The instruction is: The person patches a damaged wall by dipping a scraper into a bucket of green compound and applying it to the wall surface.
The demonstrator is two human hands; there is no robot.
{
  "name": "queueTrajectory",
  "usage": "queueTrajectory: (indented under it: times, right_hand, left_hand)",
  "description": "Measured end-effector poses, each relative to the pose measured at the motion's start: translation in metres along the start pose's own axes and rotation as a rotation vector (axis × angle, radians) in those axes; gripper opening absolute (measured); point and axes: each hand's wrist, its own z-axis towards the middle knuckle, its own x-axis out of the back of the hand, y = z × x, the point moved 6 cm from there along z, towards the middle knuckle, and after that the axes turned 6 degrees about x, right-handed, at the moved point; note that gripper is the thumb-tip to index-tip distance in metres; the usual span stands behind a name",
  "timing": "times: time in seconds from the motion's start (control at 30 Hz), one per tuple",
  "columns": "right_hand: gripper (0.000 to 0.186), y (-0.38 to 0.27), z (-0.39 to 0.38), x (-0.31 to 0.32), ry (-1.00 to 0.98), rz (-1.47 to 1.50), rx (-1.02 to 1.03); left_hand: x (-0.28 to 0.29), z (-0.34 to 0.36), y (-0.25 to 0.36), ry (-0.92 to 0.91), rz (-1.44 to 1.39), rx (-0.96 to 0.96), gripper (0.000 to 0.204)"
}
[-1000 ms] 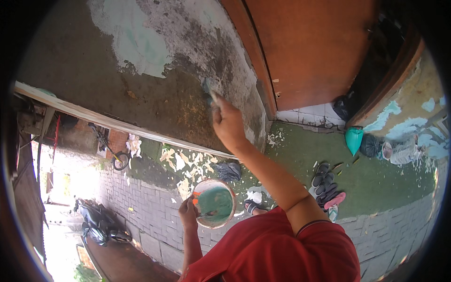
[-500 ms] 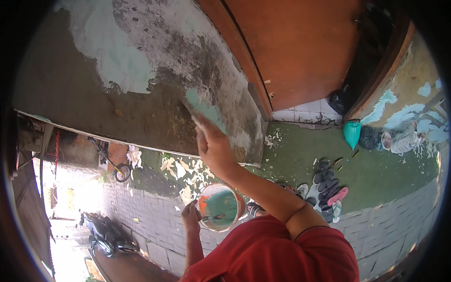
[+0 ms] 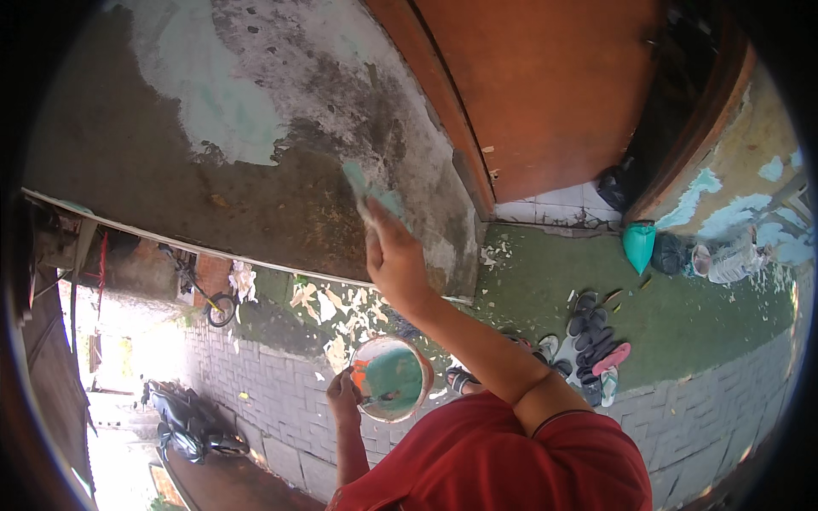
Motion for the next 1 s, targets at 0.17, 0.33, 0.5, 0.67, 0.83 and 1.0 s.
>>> queueTrajectory:
  times: [0.17,0.33,0.5,0.67,0.83,1.0]
  right_hand:
    - [0.044,0.027,0.008,-0.027,0.033,-0.097,0.153]
    - [0.043,-0.010,-0.014,-0.018,-0.090,-0.017,0.073]
    - [0.042,0.023,0.013,0.004,0.095,-0.096,0.084]
    - [0.045,0.013,-0.005,-0.034,0.025,-0.085,0.123]
    - [0.060,-0.046,-0.028,-0.027,-0.160,0.034,0.222]
    - [0.061,-0.003,-0.001,0.007,0.010,-0.082,0.157]
  left_hand:
    - [0.002,-0.005,0.004,0.011,0.006,0.025,0.026]
    - [0.002,-0.006,-0.003,0.013,-0.027,0.055,0.026]
    - [-0.006,-0.006,0.003,-0.020,-0.074,0.088,0.025]
    - [-0.007,-0.004,0.000,-0.039,-0.081,0.067,0.025]
    - [-0.006,-0.007,0.000,-0.028,-0.085,0.068,0.026]
    - [-0.008,-0.016,0.013,-0.018,-0.058,0.042,0.028]
